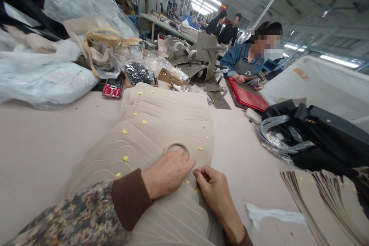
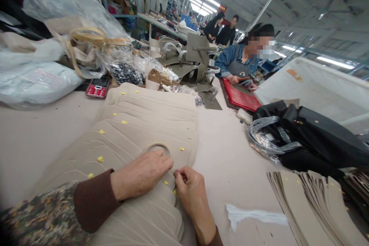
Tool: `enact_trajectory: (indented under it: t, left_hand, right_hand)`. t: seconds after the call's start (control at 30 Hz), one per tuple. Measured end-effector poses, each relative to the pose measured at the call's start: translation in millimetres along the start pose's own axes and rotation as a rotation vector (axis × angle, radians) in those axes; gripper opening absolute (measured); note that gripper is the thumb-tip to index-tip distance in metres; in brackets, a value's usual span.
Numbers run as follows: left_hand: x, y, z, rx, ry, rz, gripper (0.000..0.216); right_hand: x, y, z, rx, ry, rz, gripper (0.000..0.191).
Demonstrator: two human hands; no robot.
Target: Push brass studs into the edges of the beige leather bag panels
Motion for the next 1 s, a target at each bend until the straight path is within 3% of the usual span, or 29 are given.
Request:
enact_trajectory:
  t: [0.13,0.27,0.37,0.47,0.63,0.83,0.93,1.0]
  left_hand:
    - [0,-1,-1,0.003,0.0,-0.007,0.012]
    - [0,-1,-1,0.01,0.01,-0.002,0.012]
    - [0,-1,0,0.006,0.009,0.009,0.013]
    - [0,0,2,0.002,-0.002,0.016,0.013]
    - [0,0,3,0.01,-0.009,0.019,0.012]
    - [0,-1,-2,0.052,0.009,0.044,0.013]
    - [0,-4,-3,0.06,0.084,0.031,0.015]
    - [0,-8,-3,0.071,0.168,0.039,0.018]
  right_hand:
    - [0,1,-3,-0.035,0.03,-0.027,0.021]
    - [0,17,-3,-0.361,-0.006,-0.247,0.037]
    - [3,24,-1,-0.484,-0.061,-0.267,0.033]
    - [6,22,3,-0.281,-0.059,-0.167,0.025]
    - [4,6,-2,0.034,0.076,0.071,0.02]
    - [-7,-3,-5,0.177,0.068,0.019,0.019]
    - [-13,-6,4,0.171,-0.05,0.01,0.019]
    - [-19,-7,11,0.131,-0.036,0.041,0.018]
Point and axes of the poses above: each hand's wrist, its own x-axis away from the middle knuckle, its own z-axis out of the back of the hand, y = z × x, the point moved 2 cm from there along -x, towards the middle knuckle, and after that the axes turned 5 degrees about x, right-handed, at the moved point
